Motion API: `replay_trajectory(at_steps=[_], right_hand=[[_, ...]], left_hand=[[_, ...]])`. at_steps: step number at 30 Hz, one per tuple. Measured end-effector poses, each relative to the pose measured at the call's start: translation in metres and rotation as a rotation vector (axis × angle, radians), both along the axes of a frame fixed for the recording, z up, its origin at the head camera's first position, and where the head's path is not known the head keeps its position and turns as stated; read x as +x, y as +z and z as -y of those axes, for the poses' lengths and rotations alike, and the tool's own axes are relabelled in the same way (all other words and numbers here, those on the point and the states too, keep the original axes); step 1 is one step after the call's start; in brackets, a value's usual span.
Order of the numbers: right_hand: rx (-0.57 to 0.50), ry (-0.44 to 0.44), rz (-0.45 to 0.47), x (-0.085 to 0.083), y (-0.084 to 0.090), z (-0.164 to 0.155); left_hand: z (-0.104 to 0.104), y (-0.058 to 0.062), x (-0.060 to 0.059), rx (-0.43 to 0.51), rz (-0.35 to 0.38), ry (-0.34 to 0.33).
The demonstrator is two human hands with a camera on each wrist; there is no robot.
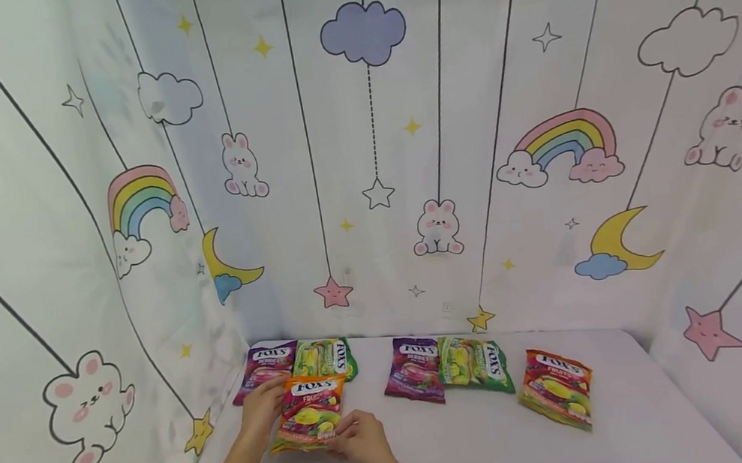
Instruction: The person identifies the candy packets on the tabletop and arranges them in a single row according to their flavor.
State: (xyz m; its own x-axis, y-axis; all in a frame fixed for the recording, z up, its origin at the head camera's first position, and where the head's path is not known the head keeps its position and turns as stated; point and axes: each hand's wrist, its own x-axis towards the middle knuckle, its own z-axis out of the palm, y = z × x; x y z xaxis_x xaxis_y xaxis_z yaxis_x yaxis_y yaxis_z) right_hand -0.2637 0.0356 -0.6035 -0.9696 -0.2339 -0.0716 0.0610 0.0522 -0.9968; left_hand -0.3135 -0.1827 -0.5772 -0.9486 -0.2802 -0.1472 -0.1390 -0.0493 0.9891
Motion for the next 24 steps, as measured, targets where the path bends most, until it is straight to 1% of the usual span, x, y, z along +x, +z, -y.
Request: replay_trajectory(at_steps=[3, 7, 12, 18, 21, 24], right_hand=[[-0.003, 0.008, 0.005, 0.002, -0.001, 0.007], [0.01, 0.012, 0.019, 0.004, -0.002, 0.015], [0.029, 0.013, 0.016, 0.005, -0.002, 0.022], [0.057, 0.022, 0.0, 0.01, -0.004, 0.036], [0.076, 0.027, 0.0, 0.013, -0.006, 0.044], [0.07, 0.029, 0.007, 0.015, -0.007, 0.052]], left_hand=[[0.007, 0.0, 0.003, -0.001, 0.02, 0.014], [0.014, 0.001, 0.006, 0.024, 0.032, 0.026], [0.021, -0.001, 0.009, 0.04, 0.026, 0.014], [0.034, -0.005, 0.012, 0.048, 0.037, 0.024], [0.04, -0.005, 0.012, 0.034, 0.026, 0.015], [0.045, -0.004, 0.013, 0.033, 0.021, 0.008]])
